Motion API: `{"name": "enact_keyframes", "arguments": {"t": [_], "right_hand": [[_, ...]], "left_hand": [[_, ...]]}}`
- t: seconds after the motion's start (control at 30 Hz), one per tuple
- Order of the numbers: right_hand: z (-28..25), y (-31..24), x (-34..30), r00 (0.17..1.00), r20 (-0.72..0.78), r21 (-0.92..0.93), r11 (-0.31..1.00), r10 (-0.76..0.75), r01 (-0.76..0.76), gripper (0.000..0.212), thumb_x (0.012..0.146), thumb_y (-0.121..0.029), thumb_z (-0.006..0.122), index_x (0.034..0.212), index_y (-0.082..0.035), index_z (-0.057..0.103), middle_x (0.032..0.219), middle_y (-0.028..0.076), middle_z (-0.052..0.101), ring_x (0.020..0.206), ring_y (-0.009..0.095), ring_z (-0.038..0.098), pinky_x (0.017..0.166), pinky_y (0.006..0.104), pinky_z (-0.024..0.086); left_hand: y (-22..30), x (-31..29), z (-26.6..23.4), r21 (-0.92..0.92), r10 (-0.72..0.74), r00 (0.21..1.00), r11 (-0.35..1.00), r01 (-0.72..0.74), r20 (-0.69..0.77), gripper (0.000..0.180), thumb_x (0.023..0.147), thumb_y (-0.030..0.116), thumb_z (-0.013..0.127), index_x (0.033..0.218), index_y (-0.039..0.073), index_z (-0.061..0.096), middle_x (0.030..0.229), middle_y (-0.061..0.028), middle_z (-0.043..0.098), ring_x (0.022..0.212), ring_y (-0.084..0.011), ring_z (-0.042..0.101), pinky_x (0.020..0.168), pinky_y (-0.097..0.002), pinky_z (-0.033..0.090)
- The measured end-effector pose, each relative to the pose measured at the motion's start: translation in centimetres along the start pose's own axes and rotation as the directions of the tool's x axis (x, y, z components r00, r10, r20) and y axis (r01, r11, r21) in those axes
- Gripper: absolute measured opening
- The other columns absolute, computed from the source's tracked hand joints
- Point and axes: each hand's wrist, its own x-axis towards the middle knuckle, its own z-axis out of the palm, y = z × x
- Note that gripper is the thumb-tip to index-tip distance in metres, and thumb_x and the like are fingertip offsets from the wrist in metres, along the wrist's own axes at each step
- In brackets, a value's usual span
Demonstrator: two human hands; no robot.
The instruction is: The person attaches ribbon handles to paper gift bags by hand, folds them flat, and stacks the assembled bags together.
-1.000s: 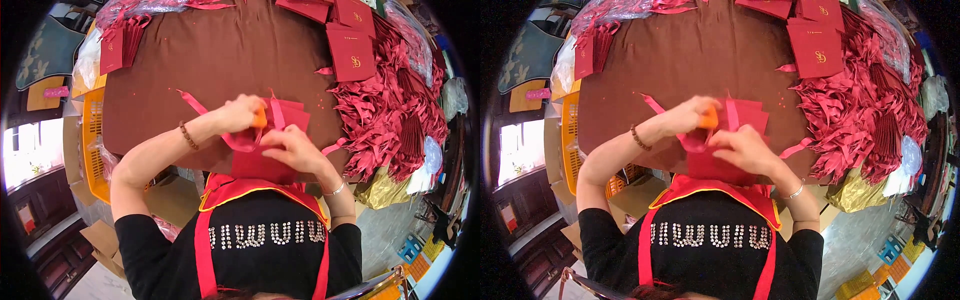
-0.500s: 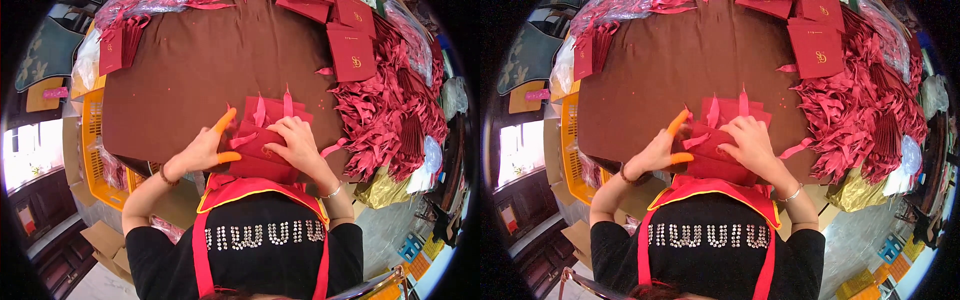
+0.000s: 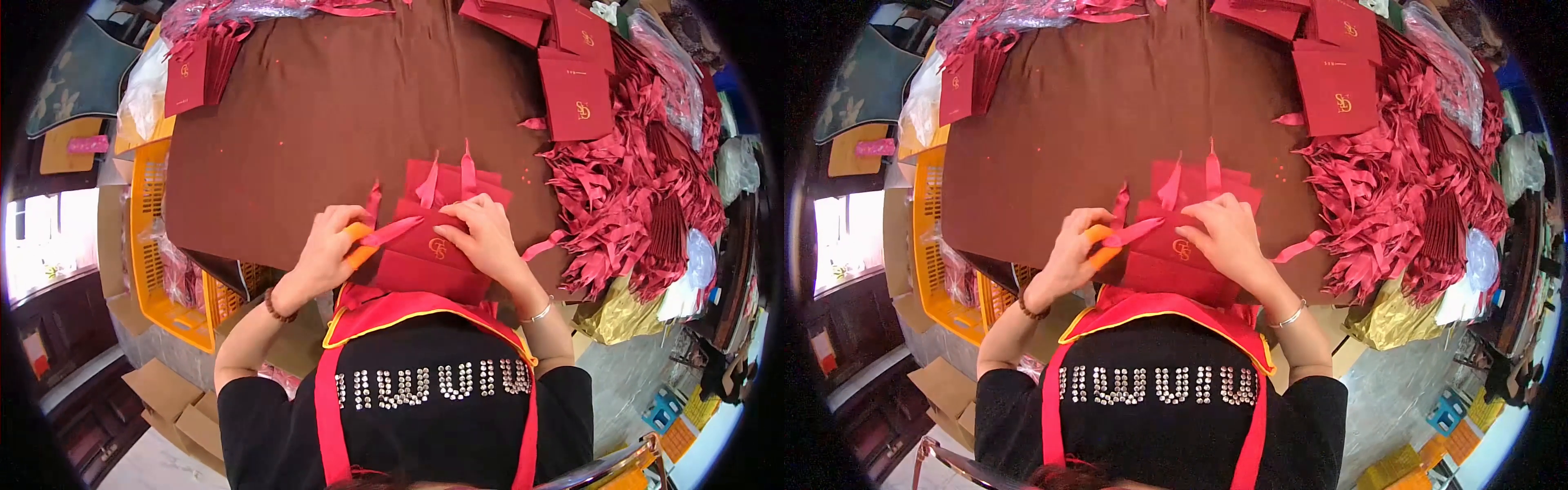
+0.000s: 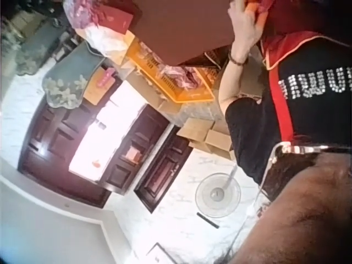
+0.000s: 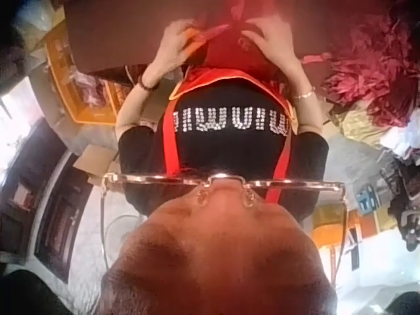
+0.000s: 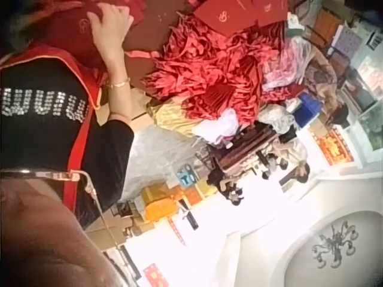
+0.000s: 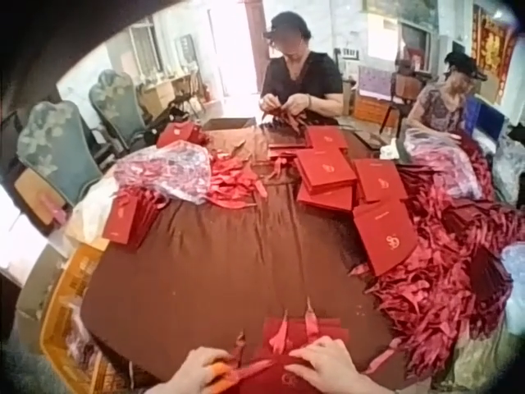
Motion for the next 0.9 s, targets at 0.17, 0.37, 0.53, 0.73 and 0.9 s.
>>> {"name": "enact_keyframes", "arguments": {"t": [0.17,0.37,0.53,0.73,0.9], "right_hand": [[0.2,-0.2,0.6,0.994,0.078,0.023,0.996,0.079,-0.081,0.026,0.076,-0.027,0.069,0.095,-0.009,0.066,0.083,0.005,0.064,0.087,0.024,0.052,0.077,0.0355,0.038],[0.3,0.0,0.6,0.994,0.074,0.031,0.996,0.082,-0.084,0.025,0.077,-0.029,0.068,0.095,-0.012,0.067,0.084,0.003,0.065,0.087,0.024,0.054,0.077,0.0370,0.038],[0.7,0.2,0.7,0.996,0.021,0.025,0.996,0.090,-0.091,0.025,0.076,-0.028,0.069,0.092,-0.009,0.066,0.077,0.005,0.065,0.083,0.027,0.054,0.074,0.0394,0.040],[0.9,0.5,0.6,0.995,0.040,0.018,0.996,0.088,-0.089,0.026,0.076,-0.028,0.069,0.092,-0.008,0.065,0.075,0.006,0.064,0.083,0.028,0.054,0.075,0.0390,0.040],[0.6,0.2,0.2,0.997,0.011,0.119,0.990,0.080,-0.081,0.030,0.074,-0.023,0.071,0.099,-0.007,0.063,0.085,0.006,0.062,0.087,0.027,0.052,0.077,0.0364,0.040]], "left_hand": [[1.1,-1.8,-1.7,0.224,0.199,0.973,0.949,-0.221,0.119,0.015,0.077,0.017,0.068,0.086,0.008,0.060,0.101,-0.0085,0.059,0.100,-0.0268,0.052,0.093,-0.0460,0.033],[1.8,-3.1,-3.7,-0.033,-0.138,0.911,0.986,0.163,0.389,0.045,0.078,0.012,0.068,0.121,0.006,0.053,0.083,-0.0068,0.063,0.081,-0.0198,0.058,0.084,-0.0327,0.040],[0.6,-5.4,-8.0,-0.466,-0.354,0.830,0.700,0.541,0.431,0.050,0.073,0.003,0.070,0.120,0.001,0.052,0.084,0.0003,0.062,0.075,-0.0066,0.055,0.067,-0.0236,0.045],[-0.3,-5.9,-11.2,-0.787,-0.388,0.920,0.549,0.283,0.060,0.025,0.070,-0.002,0.065,0.095,0.001,0.061,0.078,-0.0071,0.060,0.074,-0.0174,0.058,0.068,-0.0291,0.047],[2.2,-2.3,-8.4,-0.873,-0.272,0.960,0.481,0.078,-0.065,0.019,0.076,0.009,0.066,0.092,0.000,0.061,0.083,-0.0113,0.060,0.076,-0.0235,0.059,0.072,-0.0337,0.048]]}}
